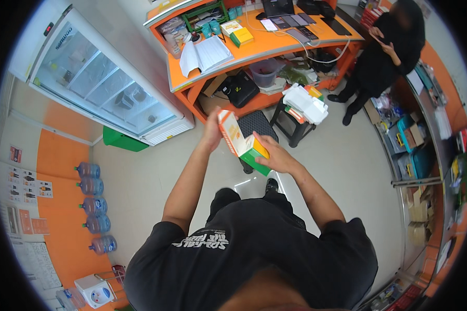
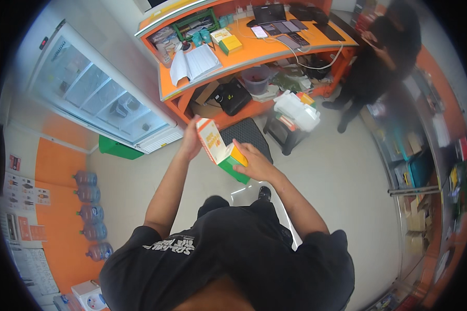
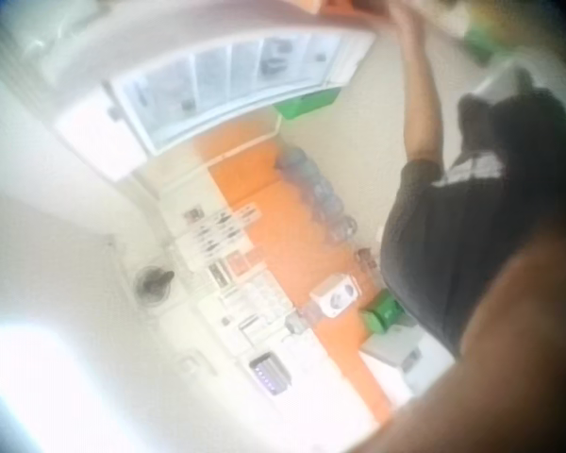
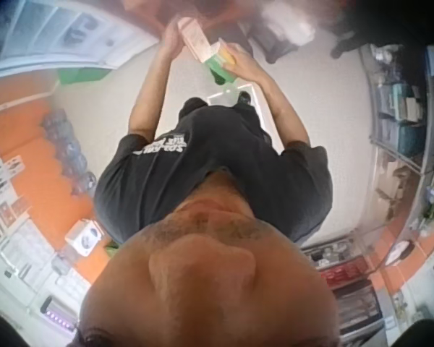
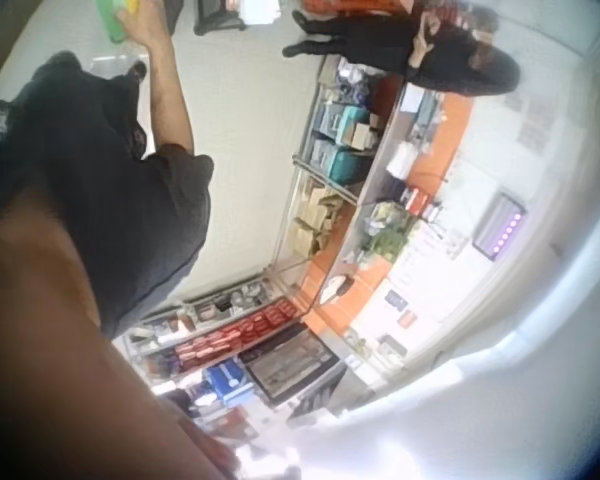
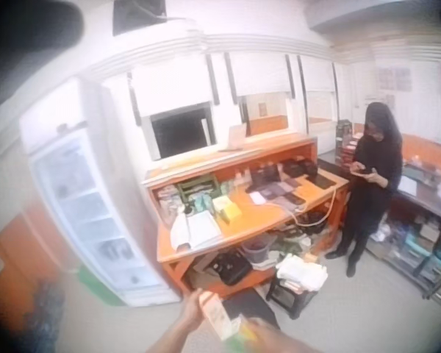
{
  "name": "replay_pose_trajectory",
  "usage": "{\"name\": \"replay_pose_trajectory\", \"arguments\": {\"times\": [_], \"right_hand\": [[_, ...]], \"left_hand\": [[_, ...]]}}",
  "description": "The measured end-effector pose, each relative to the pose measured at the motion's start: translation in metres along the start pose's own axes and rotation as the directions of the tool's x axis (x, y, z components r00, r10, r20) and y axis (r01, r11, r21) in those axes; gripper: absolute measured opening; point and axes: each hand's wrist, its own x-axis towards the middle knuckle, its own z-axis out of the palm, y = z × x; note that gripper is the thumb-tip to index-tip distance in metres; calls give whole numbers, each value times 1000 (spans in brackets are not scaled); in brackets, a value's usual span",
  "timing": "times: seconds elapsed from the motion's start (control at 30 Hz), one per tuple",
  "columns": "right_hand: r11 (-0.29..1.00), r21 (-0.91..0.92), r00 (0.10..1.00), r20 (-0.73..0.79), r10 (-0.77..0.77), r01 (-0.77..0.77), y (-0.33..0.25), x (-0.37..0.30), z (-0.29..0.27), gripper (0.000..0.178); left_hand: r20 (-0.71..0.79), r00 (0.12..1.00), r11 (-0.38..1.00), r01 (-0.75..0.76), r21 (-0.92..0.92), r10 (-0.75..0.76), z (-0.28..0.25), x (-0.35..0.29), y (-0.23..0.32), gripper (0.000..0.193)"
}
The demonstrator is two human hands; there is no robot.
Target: The person assembles small rectangular boxes from flat cardboard pieces. They fold the flaps, align the edges, and secure the boxes using adhesive tape. The person handles multiple boxes sequentially, moving between a counter and a low stool.
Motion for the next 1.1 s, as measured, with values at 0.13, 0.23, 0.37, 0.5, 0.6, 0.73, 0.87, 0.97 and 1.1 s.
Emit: {"name": "replay_pose_trajectory", "arguments": {"times": [0.13,0.23,0.37,0.5,0.6,0.73,0.87,0.97,1.1], "right_hand": [[952,-307,997,-73,-16,-7,17,125,-38,97],[895,-446,984,-167,-57,-24,25,198,-46,94],[874,-453,946,-324,19,-173,38,295,-46,94],[856,-422,882,-463,82,-301,47,369,-41,94],[787,-509,814,-581,-15,-349,74,425,-61,94],[686,-563,771,-637,-6,-460,103,483,-92,94],[614,-595,751,-661,-5,-519,140,542,-130,94],[584,-564,732,-677,77,-583,175,565,-148,94],[576,-586,776,-614,141,-569,206,603,-162,93]], "left_hand": [[-120,993,997,6,73,3,-53,80,70,56],[-127,987,839,-14,543,98,-101,157,103,59],[16,989,735,-118,667,144,-119,246,177,51],[182,952,693,-303,654,244,-150,345,205,47],[294,870,567,-483,667,395,-149,419,231,43],[288,827,579,-548,604,483,-140,512,243,42],[210,703,517,-662,543,680,-127,593,243,41],[189,726,513,-621,593,661,-109,622,242,42],[226,612,258,-599,758,758,-125,682,225,38]]}}
